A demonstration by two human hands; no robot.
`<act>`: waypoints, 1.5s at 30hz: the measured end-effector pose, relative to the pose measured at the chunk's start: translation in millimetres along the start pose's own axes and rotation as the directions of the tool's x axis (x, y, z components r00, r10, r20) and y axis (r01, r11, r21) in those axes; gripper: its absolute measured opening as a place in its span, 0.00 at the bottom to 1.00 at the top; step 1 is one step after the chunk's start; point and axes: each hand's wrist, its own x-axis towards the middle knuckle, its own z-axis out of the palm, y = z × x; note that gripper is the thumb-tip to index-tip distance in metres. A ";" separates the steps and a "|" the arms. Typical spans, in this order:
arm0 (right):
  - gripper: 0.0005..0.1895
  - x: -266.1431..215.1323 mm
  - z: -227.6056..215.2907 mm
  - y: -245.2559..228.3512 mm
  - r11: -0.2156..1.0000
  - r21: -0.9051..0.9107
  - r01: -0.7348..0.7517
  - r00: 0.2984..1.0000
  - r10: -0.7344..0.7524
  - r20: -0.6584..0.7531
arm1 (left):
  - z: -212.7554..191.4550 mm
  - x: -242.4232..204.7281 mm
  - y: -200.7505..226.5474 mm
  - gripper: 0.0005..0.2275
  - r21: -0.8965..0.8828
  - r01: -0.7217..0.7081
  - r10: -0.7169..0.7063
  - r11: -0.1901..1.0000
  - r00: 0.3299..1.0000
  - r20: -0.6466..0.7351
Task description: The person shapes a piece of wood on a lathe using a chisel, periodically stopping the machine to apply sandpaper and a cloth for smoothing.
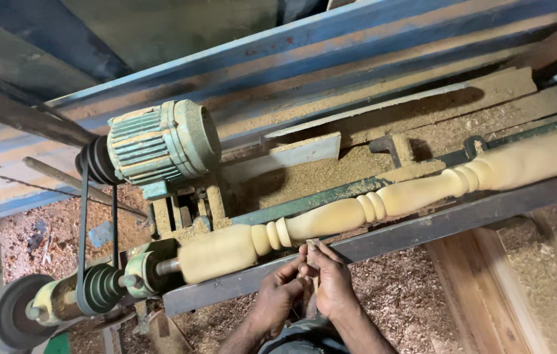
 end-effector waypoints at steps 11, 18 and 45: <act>0.10 -11.0 4.0 -5.9 0.993 -0.101 0.064 0.989 -0.050 0.137 | -1.2 -5.0 -1.7 0.24 -0.056 -0.055 0.058 0.997 0.997 0.055; 0.10 -13.2 13.7 -4.6 0.961 -0.278 0.003 0.970 0.065 0.234 | -2.3 -17.4 0.6 0.19 -0.135 -0.023 0.015 0.991 0.998 -0.056; 0.10 -5.3 -0.5 -7.4 0.994 -0.104 0.019 0.991 -0.005 0.133 | 9.1 -8.2 3.5 0.23 0.027 0.013 -0.011 1.000 0.997 -0.074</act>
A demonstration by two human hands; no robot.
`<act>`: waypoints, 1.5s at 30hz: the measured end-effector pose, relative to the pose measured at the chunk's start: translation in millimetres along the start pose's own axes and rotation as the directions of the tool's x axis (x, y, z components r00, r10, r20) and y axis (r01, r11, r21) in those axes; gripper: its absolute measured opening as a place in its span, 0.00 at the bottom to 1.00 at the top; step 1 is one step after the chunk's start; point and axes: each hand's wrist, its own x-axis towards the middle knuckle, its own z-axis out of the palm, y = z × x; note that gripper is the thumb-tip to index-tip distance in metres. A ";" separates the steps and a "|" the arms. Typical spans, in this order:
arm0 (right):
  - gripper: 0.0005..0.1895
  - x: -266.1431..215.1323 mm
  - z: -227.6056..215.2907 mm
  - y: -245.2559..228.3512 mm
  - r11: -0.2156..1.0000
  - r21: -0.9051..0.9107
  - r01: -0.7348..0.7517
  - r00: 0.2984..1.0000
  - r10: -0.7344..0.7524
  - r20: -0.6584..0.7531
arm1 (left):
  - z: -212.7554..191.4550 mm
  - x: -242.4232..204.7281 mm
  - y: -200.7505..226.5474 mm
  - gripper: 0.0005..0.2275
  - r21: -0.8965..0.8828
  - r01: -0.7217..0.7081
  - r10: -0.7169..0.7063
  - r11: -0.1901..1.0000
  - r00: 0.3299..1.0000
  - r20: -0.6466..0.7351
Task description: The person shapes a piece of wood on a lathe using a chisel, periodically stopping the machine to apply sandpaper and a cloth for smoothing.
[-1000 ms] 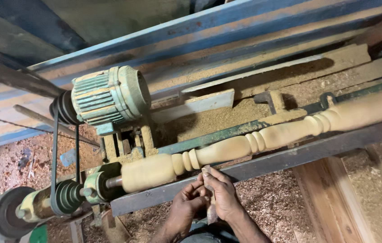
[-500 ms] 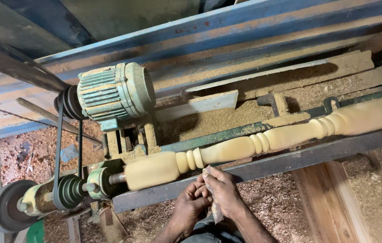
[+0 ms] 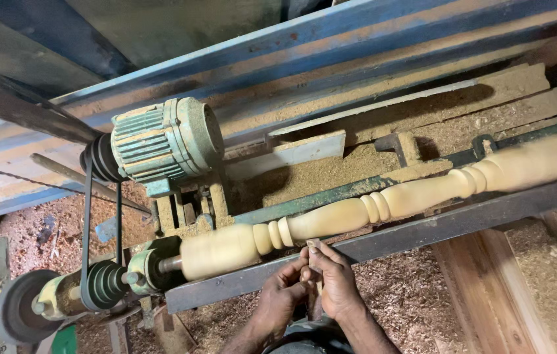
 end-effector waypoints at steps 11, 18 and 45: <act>0.11 -2.6 -0.6 -1.0 0.998 0.045 0.054 0.998 -0.053 -0.015 | -0.7 8.9 -12.1 0.21 -0.066 -0.098 0.104 0.993 0.990 0.091; 0.09 4.8 6.4 14.9 0.996 -0.093 -0.002 0.998 0.008 0.065 | -19.2 -3.3 -18.5 0.13 -0.162 -0.147 0.165 0.976 0.981 0.104; 0.15 -8.8 -17.5 6.7 0.994 -0.007 0.112 0.992 -0.112 0.061 | -1.1 -3.9 7.7 0.19 0.285 -0.105 0.046 0.953 0.977 0.206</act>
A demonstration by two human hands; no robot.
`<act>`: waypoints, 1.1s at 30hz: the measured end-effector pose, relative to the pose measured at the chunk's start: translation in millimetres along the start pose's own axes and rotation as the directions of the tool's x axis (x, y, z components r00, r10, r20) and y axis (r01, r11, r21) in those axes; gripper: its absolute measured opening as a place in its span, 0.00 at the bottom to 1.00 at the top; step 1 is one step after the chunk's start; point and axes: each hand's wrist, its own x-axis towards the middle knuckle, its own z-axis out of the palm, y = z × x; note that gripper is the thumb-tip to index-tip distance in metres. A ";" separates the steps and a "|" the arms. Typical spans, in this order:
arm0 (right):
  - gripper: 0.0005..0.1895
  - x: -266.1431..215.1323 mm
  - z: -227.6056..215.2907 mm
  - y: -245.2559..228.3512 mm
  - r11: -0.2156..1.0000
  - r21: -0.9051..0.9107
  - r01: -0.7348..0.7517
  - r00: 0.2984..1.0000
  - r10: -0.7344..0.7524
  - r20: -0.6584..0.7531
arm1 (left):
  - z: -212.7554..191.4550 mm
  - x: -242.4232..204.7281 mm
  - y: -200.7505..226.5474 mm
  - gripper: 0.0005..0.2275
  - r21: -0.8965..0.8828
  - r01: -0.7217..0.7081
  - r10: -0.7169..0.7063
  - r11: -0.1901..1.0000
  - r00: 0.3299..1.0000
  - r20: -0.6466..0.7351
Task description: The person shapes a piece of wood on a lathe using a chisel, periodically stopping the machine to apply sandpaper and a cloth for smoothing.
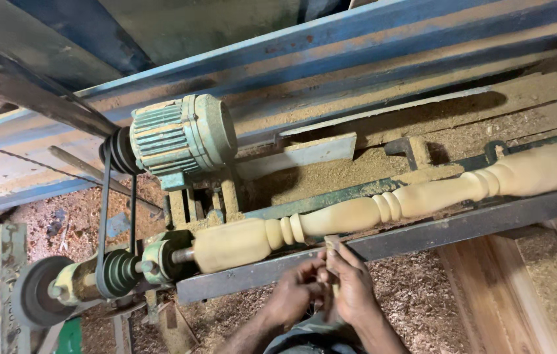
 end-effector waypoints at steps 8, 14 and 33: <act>0.24 -47.6 23.8 -71.7 0.907 -0.422 0.010 0.995 0.034 0.096 | -1.6 -25.5 73.7 0.25 0.021 -0.107 0.107 0.994 0.994 0.023; 0.21 -32.0 25.4 -72.3 0.766 -0.641 0.043 0.986 0.072 0.153 | -8.9 9.1 104.7 0.10 0.279 -0.295 0.307 0.914 0.952 0.001; 0.19 21.0 -12.5 -22.2 -0.091 -0.968 0.234 0.642 -0.734 0.224 | -30.3 169.7 118.4 0.22 0.590 -0.305 0.325 0.748 0.943 0.076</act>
